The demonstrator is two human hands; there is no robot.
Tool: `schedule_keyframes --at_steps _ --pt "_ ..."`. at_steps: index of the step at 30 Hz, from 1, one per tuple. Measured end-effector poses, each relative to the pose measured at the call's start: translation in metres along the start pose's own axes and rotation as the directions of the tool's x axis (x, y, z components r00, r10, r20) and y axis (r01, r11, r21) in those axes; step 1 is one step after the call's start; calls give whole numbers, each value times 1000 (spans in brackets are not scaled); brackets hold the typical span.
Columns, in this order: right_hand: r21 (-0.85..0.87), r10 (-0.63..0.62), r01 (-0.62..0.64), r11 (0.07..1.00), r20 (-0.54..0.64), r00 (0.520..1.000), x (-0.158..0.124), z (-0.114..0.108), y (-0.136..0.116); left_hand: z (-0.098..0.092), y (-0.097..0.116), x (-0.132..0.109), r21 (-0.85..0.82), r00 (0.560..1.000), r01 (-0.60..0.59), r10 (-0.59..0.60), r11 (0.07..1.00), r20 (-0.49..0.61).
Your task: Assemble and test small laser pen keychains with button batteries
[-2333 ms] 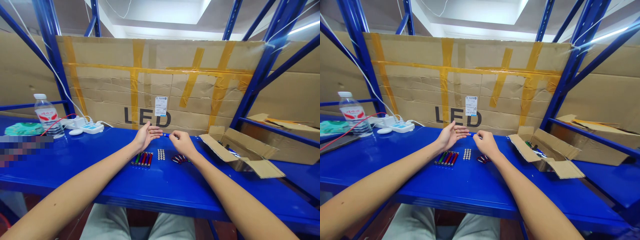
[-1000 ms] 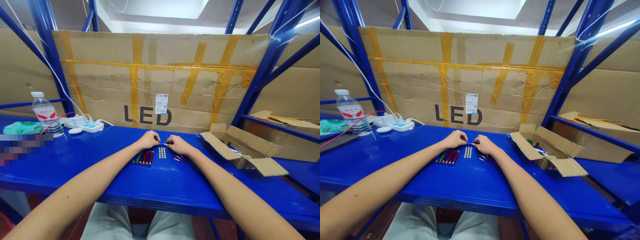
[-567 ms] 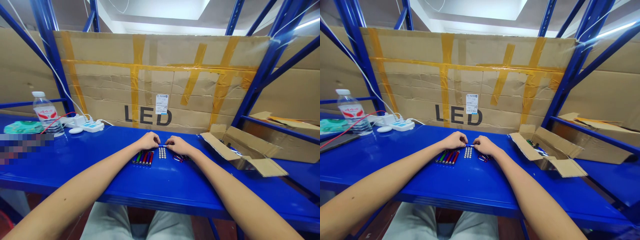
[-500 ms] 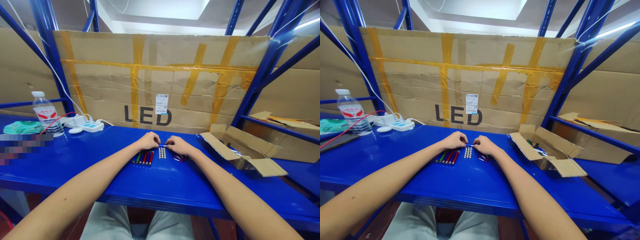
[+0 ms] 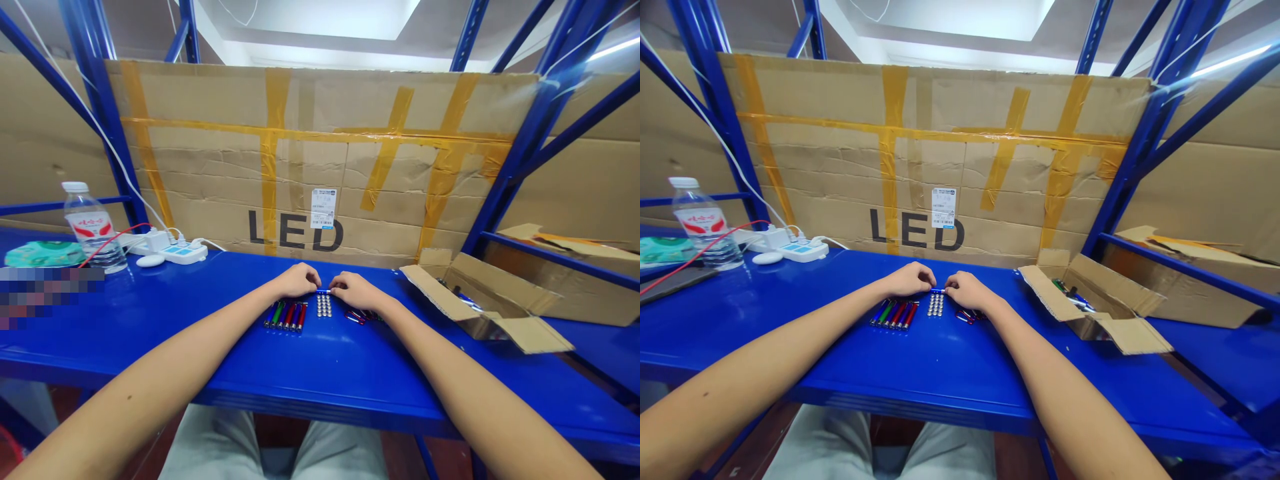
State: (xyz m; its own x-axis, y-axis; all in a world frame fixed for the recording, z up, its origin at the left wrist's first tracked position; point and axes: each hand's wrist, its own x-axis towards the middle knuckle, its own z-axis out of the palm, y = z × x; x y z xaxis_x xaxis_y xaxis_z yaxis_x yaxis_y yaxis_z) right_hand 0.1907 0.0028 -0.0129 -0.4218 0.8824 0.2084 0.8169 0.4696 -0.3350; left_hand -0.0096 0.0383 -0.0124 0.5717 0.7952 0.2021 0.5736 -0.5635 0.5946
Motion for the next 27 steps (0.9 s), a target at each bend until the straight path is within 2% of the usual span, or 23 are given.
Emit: schedule_keyframes --at_steps 8,17,27 --pt "-8 -22 21 1000 -18 1000 4 5 4 1 -3 2 43 1000 -12 12 999 11" --pt "38 31 -31 999 -19 999 2 3 -4 5 -4 3 -23 1000 13 -13 1000 6" --pt "59 19 -18 998 -11 1000 2 3 -2 4 -3 3 13 1000 9 -8 1000 -3"
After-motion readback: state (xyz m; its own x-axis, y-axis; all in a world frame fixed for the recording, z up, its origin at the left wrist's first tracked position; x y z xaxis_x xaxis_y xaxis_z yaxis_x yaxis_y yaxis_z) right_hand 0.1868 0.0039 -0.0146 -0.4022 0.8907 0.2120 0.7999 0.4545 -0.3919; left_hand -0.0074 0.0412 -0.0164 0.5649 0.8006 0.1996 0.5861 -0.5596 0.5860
